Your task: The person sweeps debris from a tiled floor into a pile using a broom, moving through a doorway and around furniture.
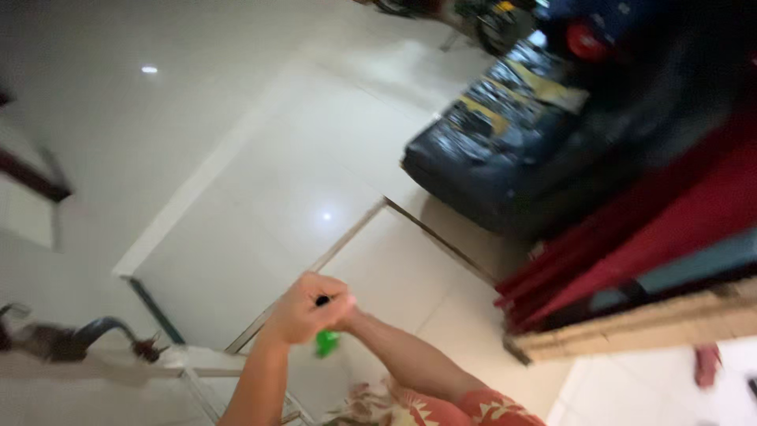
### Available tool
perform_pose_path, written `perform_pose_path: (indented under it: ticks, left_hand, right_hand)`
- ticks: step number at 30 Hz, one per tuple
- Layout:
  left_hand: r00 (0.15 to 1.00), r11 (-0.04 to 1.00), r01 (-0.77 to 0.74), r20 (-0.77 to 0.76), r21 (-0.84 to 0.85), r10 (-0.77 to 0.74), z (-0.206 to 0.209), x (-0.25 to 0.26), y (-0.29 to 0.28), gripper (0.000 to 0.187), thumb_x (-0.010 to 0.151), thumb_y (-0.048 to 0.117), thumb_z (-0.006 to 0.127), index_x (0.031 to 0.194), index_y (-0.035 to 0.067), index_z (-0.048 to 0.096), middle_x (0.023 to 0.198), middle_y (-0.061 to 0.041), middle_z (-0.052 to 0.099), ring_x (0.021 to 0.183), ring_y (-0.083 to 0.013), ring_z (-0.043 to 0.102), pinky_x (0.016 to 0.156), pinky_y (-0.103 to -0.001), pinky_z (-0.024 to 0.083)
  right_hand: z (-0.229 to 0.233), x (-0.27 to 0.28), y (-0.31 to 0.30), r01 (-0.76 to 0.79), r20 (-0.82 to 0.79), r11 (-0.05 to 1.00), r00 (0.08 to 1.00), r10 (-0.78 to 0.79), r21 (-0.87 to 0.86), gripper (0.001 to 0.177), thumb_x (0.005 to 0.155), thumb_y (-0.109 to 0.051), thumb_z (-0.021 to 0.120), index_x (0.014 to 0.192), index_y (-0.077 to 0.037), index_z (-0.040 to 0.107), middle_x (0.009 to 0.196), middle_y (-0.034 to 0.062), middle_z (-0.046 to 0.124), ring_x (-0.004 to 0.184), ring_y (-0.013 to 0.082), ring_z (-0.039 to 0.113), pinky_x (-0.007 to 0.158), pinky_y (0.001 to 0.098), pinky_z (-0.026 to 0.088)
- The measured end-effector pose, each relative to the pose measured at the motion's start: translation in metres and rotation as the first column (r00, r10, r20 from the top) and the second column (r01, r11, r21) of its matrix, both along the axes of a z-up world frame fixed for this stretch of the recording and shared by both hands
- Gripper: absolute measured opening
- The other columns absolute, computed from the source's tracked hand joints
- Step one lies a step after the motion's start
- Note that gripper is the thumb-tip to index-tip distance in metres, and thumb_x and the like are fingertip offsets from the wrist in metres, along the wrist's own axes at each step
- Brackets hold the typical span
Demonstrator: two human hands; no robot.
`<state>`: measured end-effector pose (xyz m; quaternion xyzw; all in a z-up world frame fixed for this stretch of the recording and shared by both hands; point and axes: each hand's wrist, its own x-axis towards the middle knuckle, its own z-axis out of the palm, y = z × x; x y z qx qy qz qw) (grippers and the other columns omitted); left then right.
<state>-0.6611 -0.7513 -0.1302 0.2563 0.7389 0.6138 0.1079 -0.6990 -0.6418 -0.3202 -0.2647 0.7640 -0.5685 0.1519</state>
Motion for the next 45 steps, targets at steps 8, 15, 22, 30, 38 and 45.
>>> perform_pose_path:
  ticks: [8, 15, 22, 30, 38, 45]
  left_hand:
    - [0.888, 0.872, 0.445, 0.030, 0.205, -0.460, -0.040, -0.051, 0.074, 0.028, 0.091, 0.015, 0.065, 0.067, 0.002, 0.064, 0.059, 0.001, 0.058, 0.057, -0.0083, 0.052, 0.053, -0.028, 0.040]
    - [0.791, 0.792, 0.587, 0.091, 0.166, -0.605, -0.090, -0.048, 0.123, 0.032, 0.091, 0.013, 0.070, 0.065, 0.003, 0.055, 0.059, 0.003, 0.046, 0.057, -0.0067, 0.041, 0.052, -0.028, 0.034]
    - [0.791, 0.801, 0.578, 0.132, 0.157, -0.597, -0.060, -0.040, 0.133, 0.022, 0.086, 0.015, 0.065, 0.067, 0.004, 0.063, 0.057, 0.003, 0.053, 0.052, -0.0066, 0.047, 0.046, -0.027, 0.036]
    - [0.807, 0.755, 0.500, 0.087, 0.424, -0.583, -0.070, -0.015, 0.195, 0.035, 0.093, 0.013, 0.055, 0.059, 0.007, 0.049, 0.054, 0.001, 0.049, 0.055, -0.0092, 0.049, 0.060, -0.029, 0.046]
    - [0.889, 0.861, 0.413, 0.071, 0.298, -0.452, -0.151, 0.155, 0.371, 0.036, 0.096, 0.013, 0.059, 0.063, 0.004, 0.051, 0.055, 0.000, 0.048, 0.053, -0.0073, 0.046, 0.054, -0.028, 0.040]
    - [0.700, 0.598, 0.698, -0.201, 0.393, -0.685, 0.011, 0.189, 0.460, 0.024, 0.091, 0.010, 0.059, 0.068, 0.003, 0.054, 0.060, 0.003, 0.049, 0.055, -0.0034, 0.043, 0.048, -0.027, 0.034]
  right_hand:
    - [-0.097, -0.024, 0.152, 0.478, 0.118, 0.855, 0.854, -0.506, 0.204, 0.010, 0.084, -0.020, 0.067, 0.083, -0.010, 0.065, 0.080, 0.0090, 0.069, 0.072, 0.0196, 0.064, 0.062, 0.0351, 0.051]
    - [-0.078, 0.060, 0.229, 0.781, -0.278, 0.463, 0.596, -0.754, 0.420, 0.022, 0.067, -0.027, 0.080, 0.072, -0.010, 0.068, 0.073, 0.0137, 0.071, 0.071, 0.0370, 0.067, 0.061, 0.0447, 0.049]
    - [-0.053, 0.095, 0.226, 0.739, -0.221, 0.598, 0.668, -0.710, 0.312, 0.016, 0.067, -0.022, 0.076, 0.074, -0.009, 0.070, 0.076, 0.0160, 0.071, 0.074, 0.0405, 0.066, 0.064, 0.0461, 0.052]
    - [-0.067, 0.152, 0.276, 0.621, -0.029, 0.648, 0.732, -0.681, 0.441, 0.019, 0.079, -0.024, 0.071, 0.076, -0.005, 0.070, 0.076, 0.0201, 0.069, 0.072, 0.0424, 0.065, 0.068, 0.0474, 0.053]
    - [-0.075, 0.312, 0.454, 0.818, -0.447, 0.065, 0.376, -0.811, 0.571, 0.015, 0.070, -0.026, 0.073, 0.071, -0.011, 0.071, 0.075, 0.0139, 0.069, 0.077, 0.0407, 0.067, 0.066, 0.0517, 0.051]
    - [0.038, 0.364, 0.499, 0.907, -0.162, 0.149, 0.228, -0.960, 0.394, 0.029, 0.086, -0.033, 0.075, 0.080, -0.006, 0.070, 0.080, 0.0169, 0.067, 0.084, 0.0352, 0.065, 0.077, 0.0445, 0.054]
